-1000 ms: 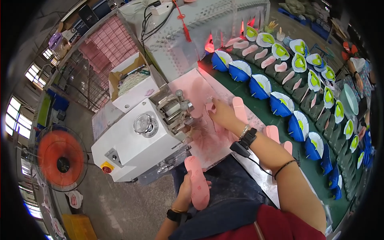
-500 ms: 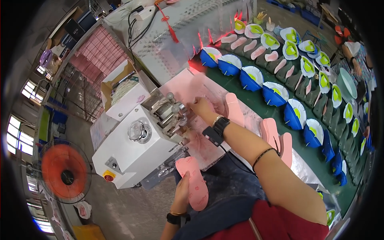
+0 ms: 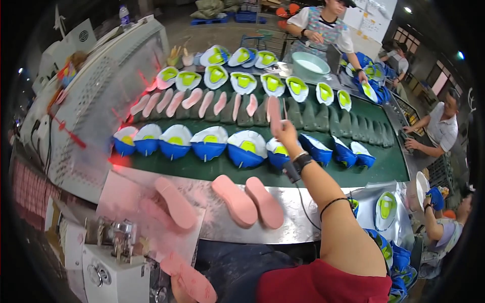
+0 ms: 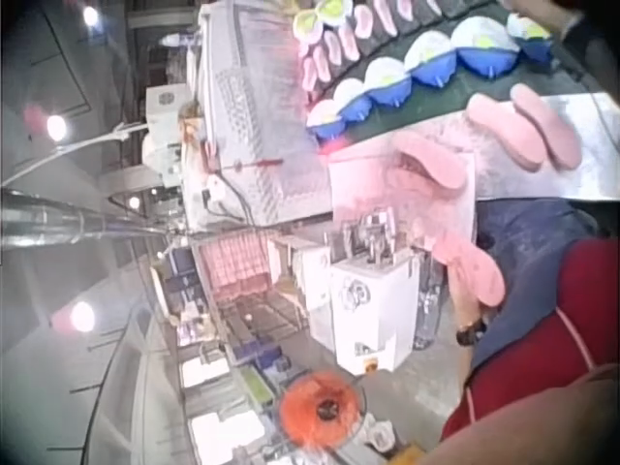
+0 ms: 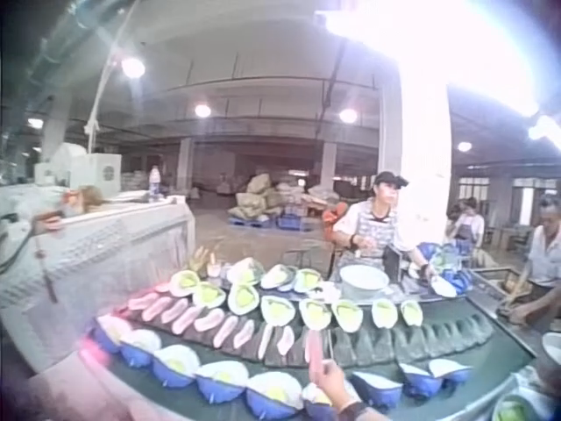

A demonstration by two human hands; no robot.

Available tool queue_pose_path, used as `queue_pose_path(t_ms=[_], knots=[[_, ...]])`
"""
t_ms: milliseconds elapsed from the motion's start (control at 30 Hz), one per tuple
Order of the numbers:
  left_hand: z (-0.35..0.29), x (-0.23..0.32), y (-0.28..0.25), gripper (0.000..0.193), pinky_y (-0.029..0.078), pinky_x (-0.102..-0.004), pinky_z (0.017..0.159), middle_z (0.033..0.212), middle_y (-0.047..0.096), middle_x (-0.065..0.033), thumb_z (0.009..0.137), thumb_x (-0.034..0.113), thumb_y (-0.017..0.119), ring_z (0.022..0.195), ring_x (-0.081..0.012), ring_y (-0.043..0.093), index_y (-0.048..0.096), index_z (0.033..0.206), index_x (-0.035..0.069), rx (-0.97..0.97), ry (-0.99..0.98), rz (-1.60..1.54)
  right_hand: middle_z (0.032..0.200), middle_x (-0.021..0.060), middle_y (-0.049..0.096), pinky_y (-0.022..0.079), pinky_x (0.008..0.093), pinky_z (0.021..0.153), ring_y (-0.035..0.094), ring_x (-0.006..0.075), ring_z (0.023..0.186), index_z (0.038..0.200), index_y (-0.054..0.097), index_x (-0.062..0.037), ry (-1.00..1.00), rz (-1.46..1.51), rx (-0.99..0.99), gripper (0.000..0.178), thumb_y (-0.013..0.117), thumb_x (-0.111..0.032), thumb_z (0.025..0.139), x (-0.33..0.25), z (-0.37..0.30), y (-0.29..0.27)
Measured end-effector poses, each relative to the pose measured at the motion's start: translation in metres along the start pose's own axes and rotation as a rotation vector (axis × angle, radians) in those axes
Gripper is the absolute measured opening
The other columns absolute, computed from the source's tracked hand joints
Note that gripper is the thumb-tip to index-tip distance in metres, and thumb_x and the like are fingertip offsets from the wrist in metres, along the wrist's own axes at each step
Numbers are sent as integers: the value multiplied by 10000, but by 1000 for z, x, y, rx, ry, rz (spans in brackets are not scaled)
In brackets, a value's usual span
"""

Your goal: Manufacturing shoe soles by applying adhesive using a machine and placing them on a conveyor belt.

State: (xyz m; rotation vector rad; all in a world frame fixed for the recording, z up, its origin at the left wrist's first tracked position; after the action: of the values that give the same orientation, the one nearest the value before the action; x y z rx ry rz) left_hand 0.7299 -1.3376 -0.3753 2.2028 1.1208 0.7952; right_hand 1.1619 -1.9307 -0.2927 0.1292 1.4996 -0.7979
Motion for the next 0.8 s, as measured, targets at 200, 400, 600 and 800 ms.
queue_pose_path(t_ms=[200, 400, 600, 800], knots=[[2, -13, -18, 407, 545, -388, 863, 1082, 649, -7, 1018, 464, 500, 979, -195, 634, 574, 1313, 193, 134, 35, 139, 854, 164, 717, 540, 365, 686, 699, 255, 773, 1107, 698, -22, 48, -459, 202, 319, 677, -197, 842, 107, 88, -151], [-7, -24, 30, 447, 543, -422, 890, 1143, 659, -35, 999, 469, 527, 1028, -232, 637, 571, 1319, 160, 205, -4, 163, 1106, 209, 704, 534, 360, 870, 693, 279, 1048, 1265, 601, 39, 7, -295, 143, 532, 580, -6, 735, 93, 101, -84], [1, -14, 58, 390, 535, -409, 928, 1135, 661, -104, 1012, 296, 512, 1033, -258, 649, 567, 1304, 44, 186, 105, 227, 872, 44, 663, 502, 326, 688, 618, 163, 767, 1063, 662, -35, -336, 250, -611, 168, 630, -105, 914, -80, -112, 115], [-6, 25, 75, 322, 512, -268, 888, 1146, 659, -56, 983, 139, 616, 1019, -126, 621, 621, 1260, -24, 268, 419, 391, 896, 186, 622, 484, 417, 688, 607, 299, 767, 914, 608, 23, -416, -13, -1394, 338, 647, -312, 948, -162, -451, 180]])
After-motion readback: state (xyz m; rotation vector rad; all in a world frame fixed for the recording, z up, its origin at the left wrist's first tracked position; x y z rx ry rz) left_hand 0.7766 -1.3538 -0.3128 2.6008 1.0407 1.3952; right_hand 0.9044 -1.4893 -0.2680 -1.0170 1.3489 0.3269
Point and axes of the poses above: each hand's wrist, its own z-axis towards the middle knuckle, its own y-axis out of the palm, x = y × z, the point moved 10 cm from there along z, towards the middle knuckle
